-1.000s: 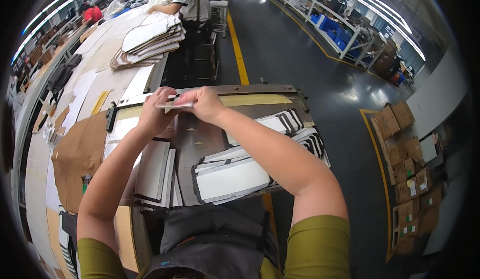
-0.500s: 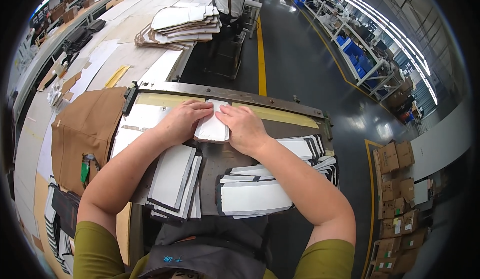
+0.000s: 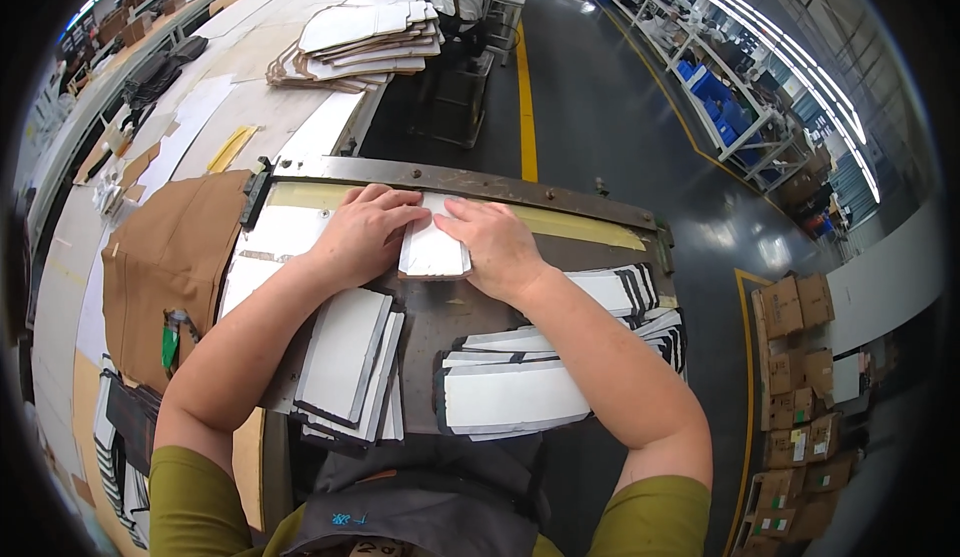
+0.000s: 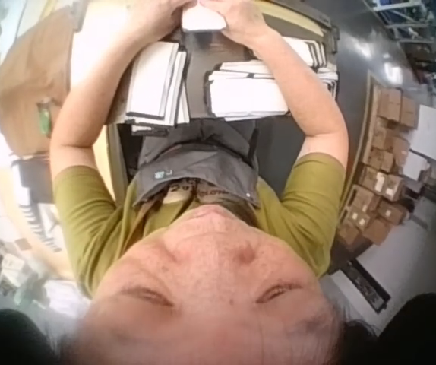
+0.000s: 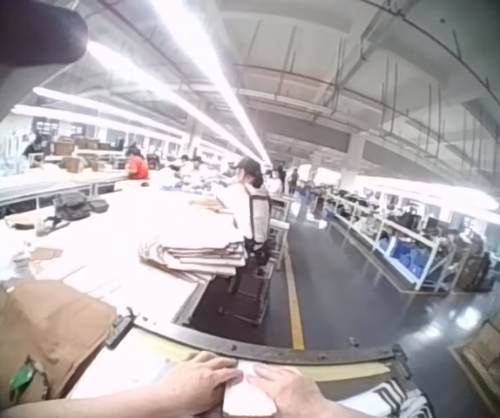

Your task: Folding and aligning white linings into dark leather components using a metal guide.

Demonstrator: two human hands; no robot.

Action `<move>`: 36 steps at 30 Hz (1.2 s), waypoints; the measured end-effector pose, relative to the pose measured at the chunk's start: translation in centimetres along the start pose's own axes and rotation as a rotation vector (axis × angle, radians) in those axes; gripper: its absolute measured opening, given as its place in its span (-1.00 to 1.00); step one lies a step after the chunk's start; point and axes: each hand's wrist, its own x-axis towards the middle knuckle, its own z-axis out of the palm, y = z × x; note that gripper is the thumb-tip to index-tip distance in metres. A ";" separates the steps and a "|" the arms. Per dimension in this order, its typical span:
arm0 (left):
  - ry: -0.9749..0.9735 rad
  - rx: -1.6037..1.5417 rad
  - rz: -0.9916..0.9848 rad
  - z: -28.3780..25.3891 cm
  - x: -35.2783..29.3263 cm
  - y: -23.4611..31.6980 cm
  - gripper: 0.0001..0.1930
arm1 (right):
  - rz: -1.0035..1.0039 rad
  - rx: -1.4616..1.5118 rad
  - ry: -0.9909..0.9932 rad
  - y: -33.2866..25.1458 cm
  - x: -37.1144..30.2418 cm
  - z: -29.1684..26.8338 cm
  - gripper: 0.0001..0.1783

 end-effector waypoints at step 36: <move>-0.070 0.033 0.005 -0.9 0.2 0.2 -0.67 | 0.259 0.118 -0.142 -0.3 -0.5 -2.9 -0.31</move>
